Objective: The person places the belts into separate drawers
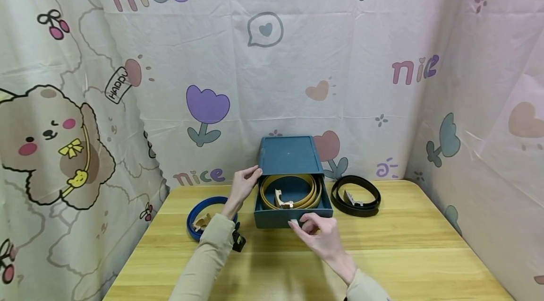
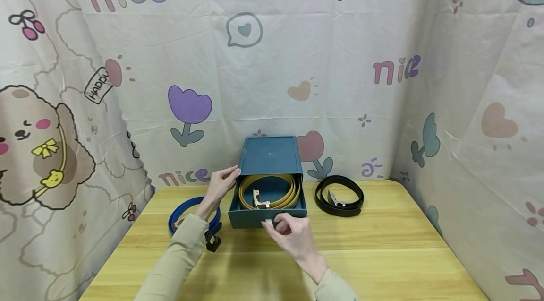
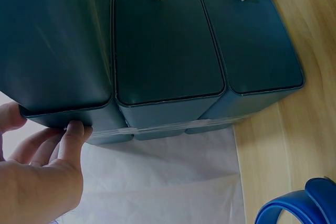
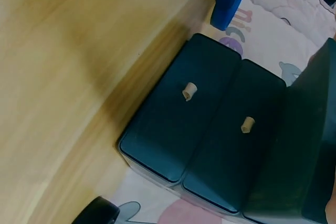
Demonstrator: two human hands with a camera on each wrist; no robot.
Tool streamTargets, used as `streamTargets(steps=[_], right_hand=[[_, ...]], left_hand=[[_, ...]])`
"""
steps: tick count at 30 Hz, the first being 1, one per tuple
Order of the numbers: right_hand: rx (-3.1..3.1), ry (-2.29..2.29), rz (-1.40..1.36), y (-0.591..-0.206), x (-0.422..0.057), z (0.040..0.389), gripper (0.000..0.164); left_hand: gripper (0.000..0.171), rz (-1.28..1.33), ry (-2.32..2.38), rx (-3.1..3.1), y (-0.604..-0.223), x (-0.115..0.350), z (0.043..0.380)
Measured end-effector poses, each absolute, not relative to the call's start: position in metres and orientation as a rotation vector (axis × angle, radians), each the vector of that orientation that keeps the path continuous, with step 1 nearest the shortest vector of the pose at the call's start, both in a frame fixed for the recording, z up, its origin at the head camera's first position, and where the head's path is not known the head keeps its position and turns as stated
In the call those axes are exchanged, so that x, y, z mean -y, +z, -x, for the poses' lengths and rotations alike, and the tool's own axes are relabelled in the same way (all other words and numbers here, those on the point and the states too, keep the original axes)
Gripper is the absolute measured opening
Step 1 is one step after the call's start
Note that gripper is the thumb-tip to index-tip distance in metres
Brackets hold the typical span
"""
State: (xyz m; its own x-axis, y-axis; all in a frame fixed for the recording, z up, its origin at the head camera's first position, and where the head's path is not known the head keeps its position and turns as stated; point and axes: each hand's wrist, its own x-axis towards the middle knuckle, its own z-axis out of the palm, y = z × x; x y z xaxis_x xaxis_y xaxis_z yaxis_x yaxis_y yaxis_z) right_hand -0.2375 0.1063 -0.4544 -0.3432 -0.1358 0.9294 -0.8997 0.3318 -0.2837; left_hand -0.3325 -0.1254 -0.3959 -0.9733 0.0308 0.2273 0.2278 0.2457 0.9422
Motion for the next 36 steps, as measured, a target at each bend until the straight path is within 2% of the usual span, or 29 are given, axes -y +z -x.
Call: streamTargets(steps=[36], right_hand=[[1.797,1.14,-0.843,-0.456,-0.097,0.247,0.029]], left_hand=[[0.047,0.239,-1.838,2.347,-0.394,0.128,0.33]])
